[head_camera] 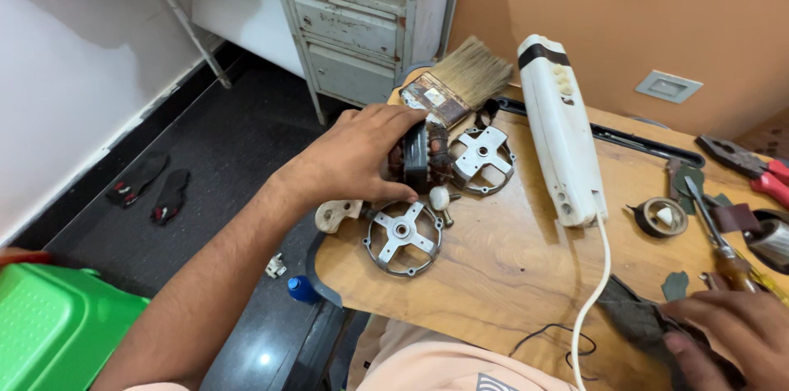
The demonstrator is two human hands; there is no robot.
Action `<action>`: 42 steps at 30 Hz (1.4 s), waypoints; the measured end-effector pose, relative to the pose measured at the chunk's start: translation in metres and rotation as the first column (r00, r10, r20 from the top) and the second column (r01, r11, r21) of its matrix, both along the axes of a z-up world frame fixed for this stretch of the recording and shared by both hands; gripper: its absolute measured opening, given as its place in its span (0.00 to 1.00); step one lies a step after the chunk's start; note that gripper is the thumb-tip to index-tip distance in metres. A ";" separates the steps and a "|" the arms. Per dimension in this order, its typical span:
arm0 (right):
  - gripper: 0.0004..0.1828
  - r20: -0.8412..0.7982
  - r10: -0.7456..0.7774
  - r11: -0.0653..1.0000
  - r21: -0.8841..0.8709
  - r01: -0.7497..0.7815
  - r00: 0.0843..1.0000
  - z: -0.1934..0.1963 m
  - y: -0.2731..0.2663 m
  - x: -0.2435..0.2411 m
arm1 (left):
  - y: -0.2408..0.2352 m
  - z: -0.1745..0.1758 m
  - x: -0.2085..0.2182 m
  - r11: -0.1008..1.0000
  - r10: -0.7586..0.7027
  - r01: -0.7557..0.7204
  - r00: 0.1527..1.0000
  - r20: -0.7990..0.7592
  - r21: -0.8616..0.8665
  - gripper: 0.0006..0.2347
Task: The person disassembles and repairs a handheld mixer by applying electrical tape to internal components, wiping parts with a cloth, and reconnecting internal wiring.
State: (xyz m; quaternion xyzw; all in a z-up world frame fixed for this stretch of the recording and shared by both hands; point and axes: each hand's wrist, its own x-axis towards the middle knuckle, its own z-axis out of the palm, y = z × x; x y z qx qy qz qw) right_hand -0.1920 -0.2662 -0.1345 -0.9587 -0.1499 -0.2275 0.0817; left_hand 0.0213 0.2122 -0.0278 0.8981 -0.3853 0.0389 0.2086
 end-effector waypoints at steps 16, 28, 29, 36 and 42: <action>0.12 -0.182 0.456 0.881 -0.046 -0.471 0.871 0.049 0.061 0.010 | -0.007 -0.002 0.012 0.998 -0.004 0.001 0.998 -0.056 -0.058 0.41; 0.08 -0.007 0.462 0.838 0.332 -0.433 0.887 0.068 0.019 0.017 | -0.009 0.003 0.009 0.999 0.024 -0.021 0.996 -0.083 0.037 0.45; 0.07 0.115 0.456 0.816 0.341 -0.466 0.883 0.064 0.020 0.021 | -0.009 0.005 0.010 0.999 0.021 -0.018 0.996 -0.081 0.039 0.45; 0.14 0.111 0.285 0.418 0.880 -0.227 0.952 0.054 0.038 0.018 | -0.061 0.017 0.033 0.950 -0.307 0.294 0.940 0.148 0.107 0.38; 0.17 0.062 0.194 0.377 0.917 -0.133 0.979 0.067 0.062 0.016 | -0.117 0.023 0.050 0.790 -0.336 0.338 0.937 -0.101 0.512 0.39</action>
